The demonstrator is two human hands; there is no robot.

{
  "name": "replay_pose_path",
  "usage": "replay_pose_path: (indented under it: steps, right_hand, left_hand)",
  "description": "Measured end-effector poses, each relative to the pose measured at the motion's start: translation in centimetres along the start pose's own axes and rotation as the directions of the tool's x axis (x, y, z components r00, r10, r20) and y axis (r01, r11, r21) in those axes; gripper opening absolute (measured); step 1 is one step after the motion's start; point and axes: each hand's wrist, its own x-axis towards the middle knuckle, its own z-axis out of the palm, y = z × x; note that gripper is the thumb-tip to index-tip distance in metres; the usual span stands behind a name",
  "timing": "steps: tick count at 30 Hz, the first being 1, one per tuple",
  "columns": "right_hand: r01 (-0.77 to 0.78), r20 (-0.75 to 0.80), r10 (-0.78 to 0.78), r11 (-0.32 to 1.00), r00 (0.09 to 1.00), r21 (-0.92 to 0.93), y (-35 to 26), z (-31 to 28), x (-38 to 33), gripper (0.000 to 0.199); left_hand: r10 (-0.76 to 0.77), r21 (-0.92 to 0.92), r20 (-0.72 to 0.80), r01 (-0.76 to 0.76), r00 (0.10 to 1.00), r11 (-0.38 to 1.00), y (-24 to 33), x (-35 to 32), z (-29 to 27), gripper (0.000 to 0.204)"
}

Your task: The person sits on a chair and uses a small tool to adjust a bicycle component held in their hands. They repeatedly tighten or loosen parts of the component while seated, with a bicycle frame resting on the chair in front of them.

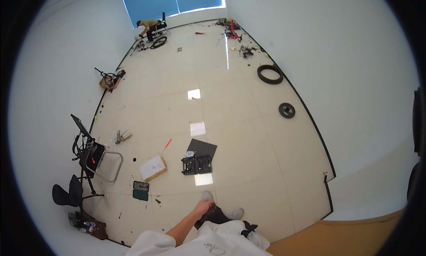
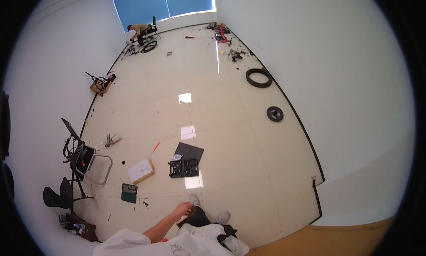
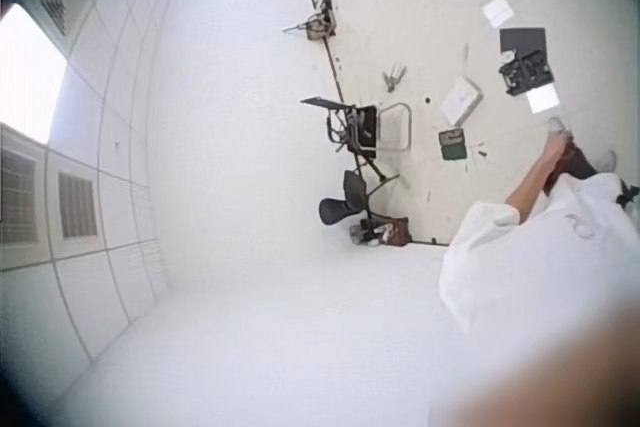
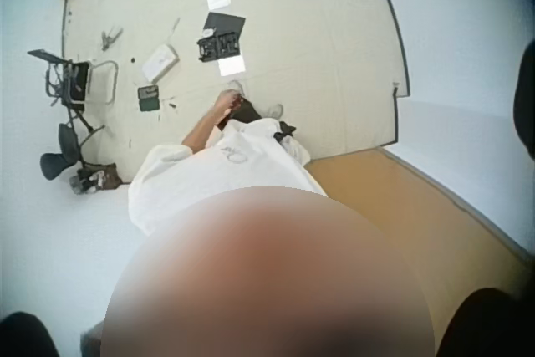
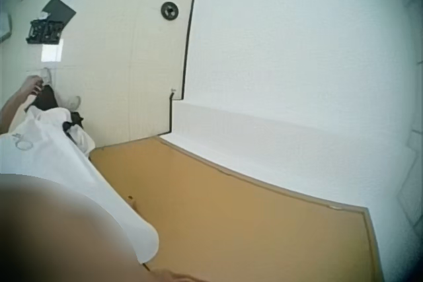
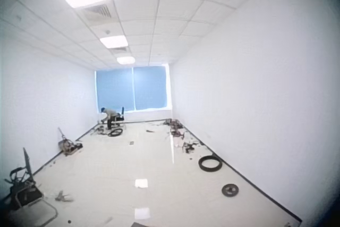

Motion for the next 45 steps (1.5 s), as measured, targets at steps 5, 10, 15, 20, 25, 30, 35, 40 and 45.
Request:
replay_pose_path:
  steps: [5,10,15,20,25,30,35,40,45]
  right_hand:
    - [0.067,0.028,-0.068,0.997,0.997,0.037,-3.1,1.5,0.4,0.045]
    - [0.119,0.028,-0.122,0.990,0.992,0.081,-5.6,2.5,-0.2,0.042]
    - [0.249,0.009,-0.256,0.949,0.967,0.194,-9.6,4.5,-2.6,0.041]
    - [0.353,0.185,-0.443,0.857,0.877,0.376,-16.1,8.1,-8.0,0.040]
    - [0.330,0.519,-0.531,0.839,0.670,0.432,-21.4,14.5,-16.4,0.039]
    - [0.335,0.838,-0.408,0.896,0.362,0.292,-25.4,20.3,-24.4,0.040]
    - [0.445,0.885,-0.462,0.806,0.059,0.390,-31.6,25.5,-23.2,0.040]
    - [0.424,0.845,-0.526,0.790,0.099,0.443,-52.1,25.9,-32.7,0.023]
    - [0.662,0.962,-0.185,0.749,0.203,0.004,-56.0,32.6,-35.0,0.029]
  left_hand:
    - [-0.022,-0.007,0.025,0.023,0.999,1.000,-3.1,0.2,-0.9,0.025]
    - [-0.003,-0.036,0.025,0.004,1.000,0.999,-6.9,0.0,-3.6,0.028]
    - [-0.058,-0.168,-0.116,0.038,0.992,0.985,-7.2,0.0,-8.2,0.025]
    - [-0.070,-0.183,-0.084,0.053,0.994,0.982,-7.8,-0.3,-10.4,0.023]
    - [-0.056,-0.220,0.046,0.065,0.997,0.973,-6.1,2.9,-11.5,0.025]
    - [0.204,-0.227,-0.025,-0.205,0.979,0.952,-3.3,3.3,-18.4,0.029]
    - [0.115,-0.576,-0.414,-0.357,0.903,0.736,-9.6,-0.1,-30.7,0.026]
    - [-0.190,-0.669,-0.674,-0.481,0.714,0.567,-18.7,-12.7,-38.8,0.024]
    - [-0.306,-0.706,-0.705,-0.588,0.640,0.396,-22.1,-19.2,-38.2,0.021]
